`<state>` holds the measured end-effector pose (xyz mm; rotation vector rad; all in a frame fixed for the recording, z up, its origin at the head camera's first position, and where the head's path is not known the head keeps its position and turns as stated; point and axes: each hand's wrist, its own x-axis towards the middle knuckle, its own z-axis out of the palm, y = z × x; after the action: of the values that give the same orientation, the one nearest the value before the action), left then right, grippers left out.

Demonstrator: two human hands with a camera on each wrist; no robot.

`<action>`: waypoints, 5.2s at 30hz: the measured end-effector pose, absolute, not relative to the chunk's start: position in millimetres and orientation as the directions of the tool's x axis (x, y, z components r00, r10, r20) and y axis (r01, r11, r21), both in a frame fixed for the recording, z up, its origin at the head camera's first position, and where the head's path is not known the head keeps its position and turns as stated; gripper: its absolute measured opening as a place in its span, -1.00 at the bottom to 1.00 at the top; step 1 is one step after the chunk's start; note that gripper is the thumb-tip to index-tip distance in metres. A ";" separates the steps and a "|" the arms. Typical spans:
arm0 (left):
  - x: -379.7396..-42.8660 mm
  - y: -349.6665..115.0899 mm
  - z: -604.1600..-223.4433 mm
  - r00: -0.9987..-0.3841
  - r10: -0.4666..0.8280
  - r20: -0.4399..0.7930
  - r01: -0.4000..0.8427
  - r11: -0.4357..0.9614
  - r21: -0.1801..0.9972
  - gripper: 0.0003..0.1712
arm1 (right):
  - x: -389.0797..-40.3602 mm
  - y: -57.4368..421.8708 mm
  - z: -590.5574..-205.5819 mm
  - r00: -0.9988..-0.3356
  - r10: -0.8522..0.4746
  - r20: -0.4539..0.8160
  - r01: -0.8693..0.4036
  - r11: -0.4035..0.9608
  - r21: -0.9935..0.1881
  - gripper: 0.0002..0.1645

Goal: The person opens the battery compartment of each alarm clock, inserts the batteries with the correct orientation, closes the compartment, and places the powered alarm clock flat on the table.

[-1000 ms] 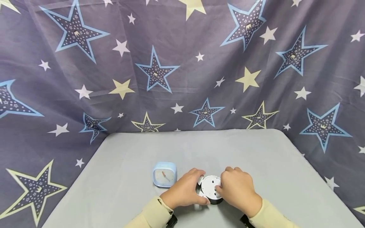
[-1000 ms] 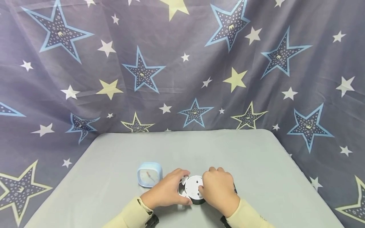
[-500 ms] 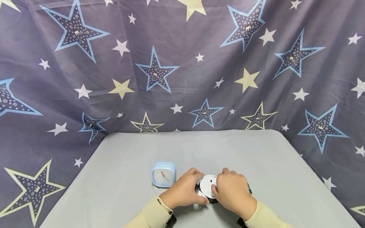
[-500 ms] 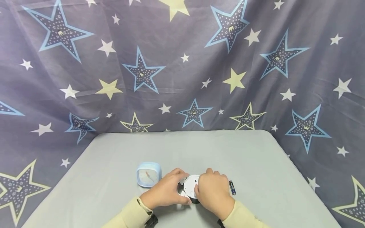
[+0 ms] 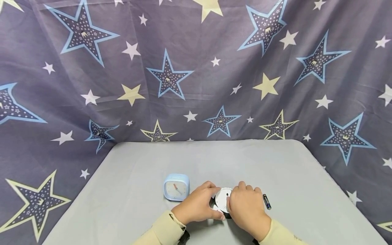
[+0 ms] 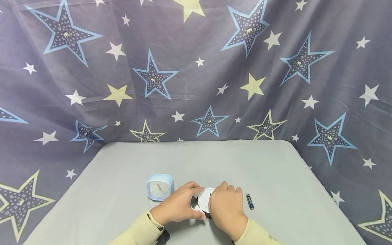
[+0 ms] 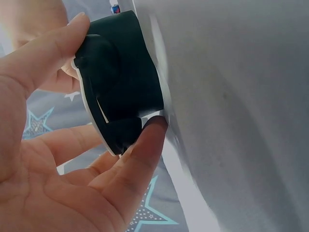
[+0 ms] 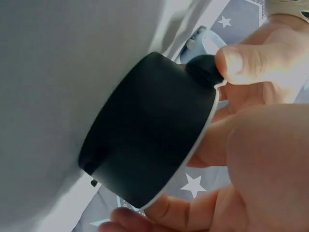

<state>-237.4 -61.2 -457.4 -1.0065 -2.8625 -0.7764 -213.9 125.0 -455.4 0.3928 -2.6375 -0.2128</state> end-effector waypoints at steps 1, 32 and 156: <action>-237.4 -61.1 -457.5 -0.793 0.586 0.167 0.590 0.671 0.450 0.02 | -213.9 124.6 -456.4 -0.846 -0.315 0.430 -0.236 0.945 0.228 -0.49; -236.4 -59.2 -459.5 -0.805 0.577 0.140 0.569 0.681 0.461 0.05 | -218.7 126.0 -465.9 -0.860 -0.342 0.380 -0.298 0.939 0.172 -0.66; -243.7 -61.4 -456.6 -0.799 0.588 0.125 0.559 0.651 0.513 0.01 | -217.5 155.1 -464.6 -0.926 0.001 0.377 -0.195 0.854 -0.482 -0.83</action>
<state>-243.7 -61.4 -456.6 -1.0092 -2.9014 -0.8739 -217.5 155.1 -464.6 0.1443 -2.6630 0.7475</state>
